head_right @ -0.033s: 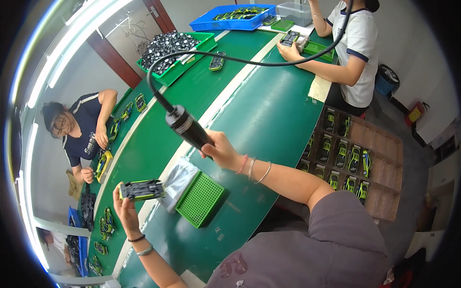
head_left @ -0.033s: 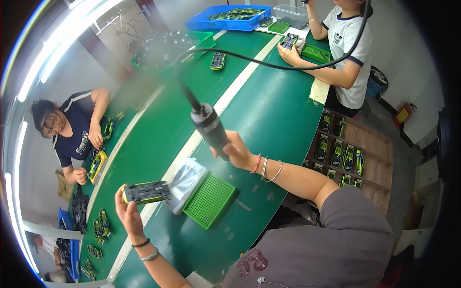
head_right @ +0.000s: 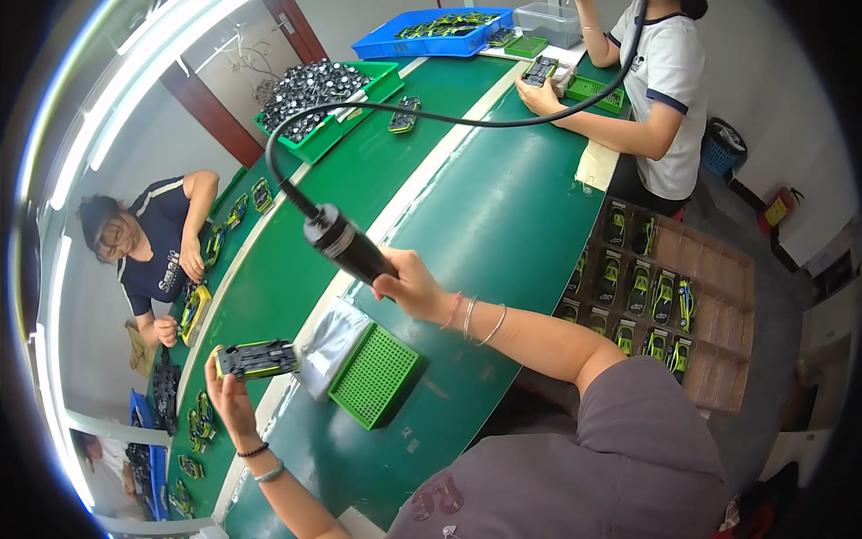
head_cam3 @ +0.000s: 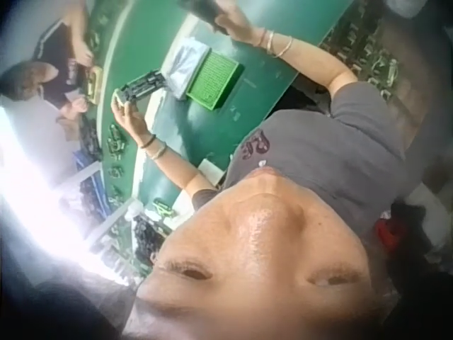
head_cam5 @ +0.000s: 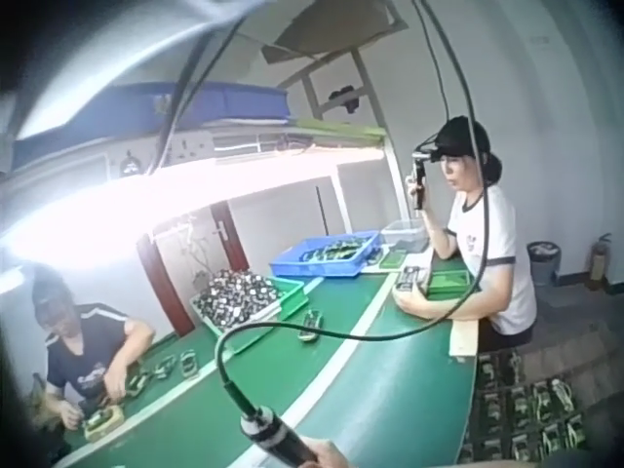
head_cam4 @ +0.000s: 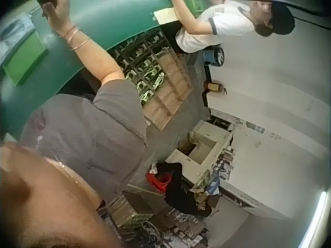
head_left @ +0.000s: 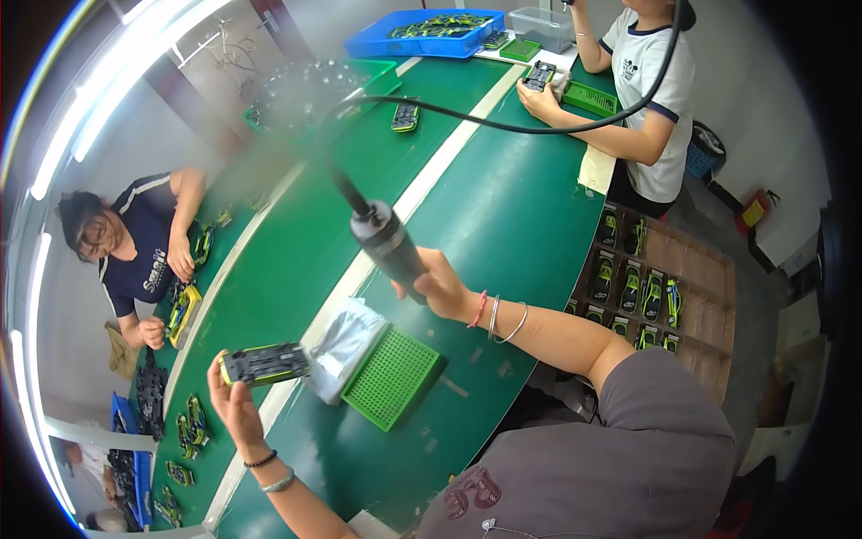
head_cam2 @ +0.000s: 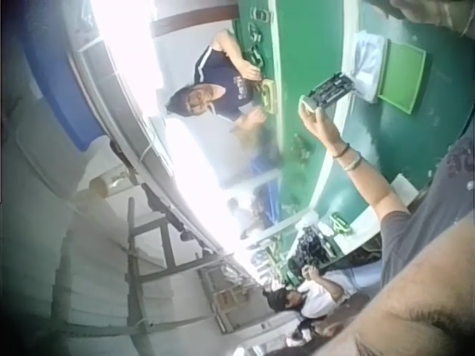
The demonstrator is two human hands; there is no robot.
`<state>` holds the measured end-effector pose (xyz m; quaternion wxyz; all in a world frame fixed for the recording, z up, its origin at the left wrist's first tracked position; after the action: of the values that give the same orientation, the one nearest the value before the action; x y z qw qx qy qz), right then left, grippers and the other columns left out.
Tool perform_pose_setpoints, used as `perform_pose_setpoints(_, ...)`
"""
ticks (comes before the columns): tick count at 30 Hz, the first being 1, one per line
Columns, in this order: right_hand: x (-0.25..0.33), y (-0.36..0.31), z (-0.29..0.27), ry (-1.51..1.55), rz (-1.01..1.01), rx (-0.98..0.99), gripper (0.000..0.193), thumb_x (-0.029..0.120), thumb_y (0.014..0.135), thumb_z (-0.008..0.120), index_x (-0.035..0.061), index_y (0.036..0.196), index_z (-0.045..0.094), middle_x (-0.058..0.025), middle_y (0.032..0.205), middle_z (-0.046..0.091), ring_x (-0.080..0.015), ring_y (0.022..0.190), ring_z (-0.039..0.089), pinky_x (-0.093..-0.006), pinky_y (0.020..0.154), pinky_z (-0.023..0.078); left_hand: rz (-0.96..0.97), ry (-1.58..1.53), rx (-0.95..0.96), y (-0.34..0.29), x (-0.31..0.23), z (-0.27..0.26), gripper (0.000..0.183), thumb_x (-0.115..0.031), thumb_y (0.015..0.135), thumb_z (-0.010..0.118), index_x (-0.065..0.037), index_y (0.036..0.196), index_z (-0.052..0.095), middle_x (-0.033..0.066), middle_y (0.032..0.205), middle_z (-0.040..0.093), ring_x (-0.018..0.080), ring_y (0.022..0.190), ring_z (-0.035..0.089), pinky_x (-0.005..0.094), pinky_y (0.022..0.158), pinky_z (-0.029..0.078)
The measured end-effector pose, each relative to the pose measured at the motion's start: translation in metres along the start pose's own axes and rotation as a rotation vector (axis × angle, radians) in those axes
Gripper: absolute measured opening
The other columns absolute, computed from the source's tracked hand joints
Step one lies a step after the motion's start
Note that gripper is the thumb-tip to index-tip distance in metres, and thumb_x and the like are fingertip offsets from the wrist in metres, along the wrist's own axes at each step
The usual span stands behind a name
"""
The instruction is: The person assembles toy cars by taking car components from a conveyor belt, driving screws into their undersides using an electric screwdriver, and placing the assembled cars into a storage tray.
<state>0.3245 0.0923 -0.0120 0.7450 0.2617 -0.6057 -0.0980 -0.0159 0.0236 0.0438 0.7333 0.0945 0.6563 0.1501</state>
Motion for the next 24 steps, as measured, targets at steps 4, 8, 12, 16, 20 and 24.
perform_pose_setpoints(4, -0.003, -0.002, 0.003, -0.012, -0.02, -0.085, 0.071, 0.071, 0.072, 0.055, 0.001, 0.083, 0.056, 0.0009, 0.058, 0.046, -0.0058, 0.056, 0.043, -0.0231, 0.048, 0.035, 0.036, 0.251, -0.084, 0.012, -0.018, -0.027, 0.052, -0.004, 0.082, 0.059, 0.002, 0.13, 0.038, 0.0081, 0.114, 0.054, 0.0132, 0.098, 0.053, 0.0226, 0.084, 0.042)
perform_pose_setpoints(8, -0.003, 0.0, 0.007, -0.065, -0.046, -0.1, 0.071, 0.07, 0.072, 0.056, 0.0006, 0.086, 0.057, -0.0002, 0.058, 0.045, -0.0075, 0.056, 0.041, -0.0251, 0.049, 0.035, -0.057, 1.069, 0.076, 0.025, -0.018, -0.069, 0.054, -0.008, 0.073, 0.069, -0.008, 0.123, 0.051, 0.0049, 0.101, 0.056, 0.0154, 0.089, 0.054, 0.0288, 0.078, 0.044)
perform_pose_setpoints(12, 0.0, 0.0, 0.004, -0.077, -0.032, -0.078, 0.07, 0.069, 0.072, 0.057, 0.0013, 0.087, 0.057, -0.0006, 0.059, 0.045, -0.0079, 0.056, 0.041, -0.0257, 0.049, 0.035, -0.077, 1.596, 0.256, 0.038, -0.002, -0.067, 0.059, -0.013, 0.062, 0.073, -0.006, 0.118, 0.054, 0.0141, 0.098, 0.057, 0.0285, 0.089, 0.056, 0.0355, 0.076, 0.046)
perform_pose_setpoints(16, -0.003, 0.001, 0.002, -0.051, -0.013, -0.108, 0.069, 0.069, 0.072, 0.057, 0.0017, 0.087, 0.057, -0.0004, 0.059, 0.044, -0.0079, 0.056, 0.041, -0.0254, 0.05, 0.035, -0.142, 1.572, 0.271, 0.048, 0.026, -0.066, 0.056, -0.015, 0.058, 0.076, -0.003, 0.111, 0.06, 0.0173, 0.092, 0.059, 0.0321, 0.085, 0.058, 0.0378, 0.078, 0.047)
perform_pose_setpoints(20, 0.0, 0.001, 0.004, -0.026, 0.012, -0.098, 0.069, 0.069, 0.073, 0.057, 0.0014, 0.088, 0.057, -0.0002, 0.059, 0.044, -0.0076, 0.057, 0.04, -0.0253, 0.05, 0.035, -0.033, 1.483, 0.307, 0.063, 0.049, -0.046, 0.054, -0.017, 0.059, 0.078, -0.002, 0.108, 0.062, 0.0165, 0.094, 0.06, 0.031, 0.084, 0.059, 0.0375, 0.078, 0.048)
perform_pose_setpoints(24, 0.002, 0.002, 0.003, -0.01, 0.016, -0.094, 0.069, 0.068, 0.073, 0.057, 0.0011, 0.09, 0.058, 0.0008, 0.059, 0.043, -0.0072, 0.057, 0.039, -0.0254, 0.049, 0.034, 0.188, 1.208, 0.296, 0.092, 0.054, -0.006, 0.045, -0.016, 0.071, 0.072, -0.001, 0.111, 0.059, 0.0178, 0.106, 0.059, 0.0306, 0.099, 0.057, 0.0359, 0.087, 0.045)
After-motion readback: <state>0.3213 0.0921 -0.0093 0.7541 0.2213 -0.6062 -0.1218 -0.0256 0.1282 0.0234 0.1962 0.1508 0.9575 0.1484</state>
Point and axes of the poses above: each hand's wrist, its own y-axis towards the middle knuckle, its own z-axis out of the palm, x = y × z, the point moved 1 cm from there along y, towards the middle knuckle
